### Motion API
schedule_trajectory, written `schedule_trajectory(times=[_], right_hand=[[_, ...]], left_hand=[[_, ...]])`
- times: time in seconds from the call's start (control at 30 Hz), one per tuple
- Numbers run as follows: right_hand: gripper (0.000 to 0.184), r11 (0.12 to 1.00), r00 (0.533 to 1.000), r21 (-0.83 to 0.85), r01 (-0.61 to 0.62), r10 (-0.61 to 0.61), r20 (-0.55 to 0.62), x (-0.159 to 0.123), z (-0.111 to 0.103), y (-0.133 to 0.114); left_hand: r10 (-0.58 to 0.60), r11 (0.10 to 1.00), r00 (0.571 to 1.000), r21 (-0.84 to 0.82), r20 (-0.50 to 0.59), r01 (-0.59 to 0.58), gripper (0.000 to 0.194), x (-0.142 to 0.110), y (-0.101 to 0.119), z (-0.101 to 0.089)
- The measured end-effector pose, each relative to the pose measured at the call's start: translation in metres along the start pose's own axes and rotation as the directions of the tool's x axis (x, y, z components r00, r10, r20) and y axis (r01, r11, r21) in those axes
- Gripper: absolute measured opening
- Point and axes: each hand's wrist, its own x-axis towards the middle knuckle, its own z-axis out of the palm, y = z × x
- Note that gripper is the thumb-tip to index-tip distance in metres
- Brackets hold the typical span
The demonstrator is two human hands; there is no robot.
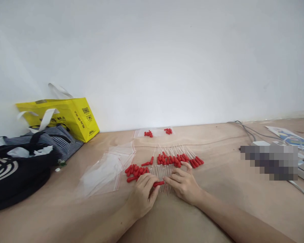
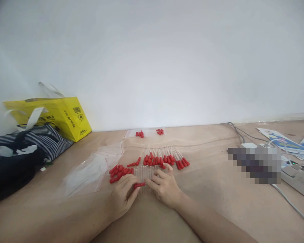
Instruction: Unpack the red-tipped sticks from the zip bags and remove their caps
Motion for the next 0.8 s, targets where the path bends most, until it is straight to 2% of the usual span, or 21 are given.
schedule_trajectory(times=[0.07,0.17,0.33,0.53,0.7,0.8], right_hand=[[0.022,0.999,1.000,-0.032,0.010,-0.010,0.001,0.000,-0.001,0.000],[0.021,0.998,1.000,-0.053,0.018,-0.017,0.016,-0.002,-0.002,-0.002],[0.017,0.999,0.999,-0.012,0.031,-0.030,0.042,-0.007,-0.003,-0.002],[0.014,1.000,1.000,0.005,0.022,-0.022,0.021,-0.006,-0.008,-0.005],[0.018,1.000,0.998,0.012,-0.019,0.019,0.067,-0.002,-0.013,-0.010],[0.022,0.999,0.997,0.008,-0.040,0.039,0.064,-0.005,-0.020,-0.005]], left_hand=[[0.064,0.998,0.998,0.029,-0.008,-0.063,0.017,0.003,-0.001,0.002],[0.110,0.993,0.993,0.052,-0.036,-0.108,0.015,0.006,-0.002,0.004],[0.116,0.992,0.992,0.057,-0.051,-0.113,0.017,0.004,-0.001,0.002],[0.097,0.993,0.995,0.077,-0.031,-0.094,0.017,0.001,0.004,-0.001],[0.102,0.992,0.995,0.074,0.007,-0.102,0.018,0.002,0.008,-0.004],[0.081,0.995,0.997,0.065,0.007,-0.081,0.021,0.000,0.001,-0.008]])
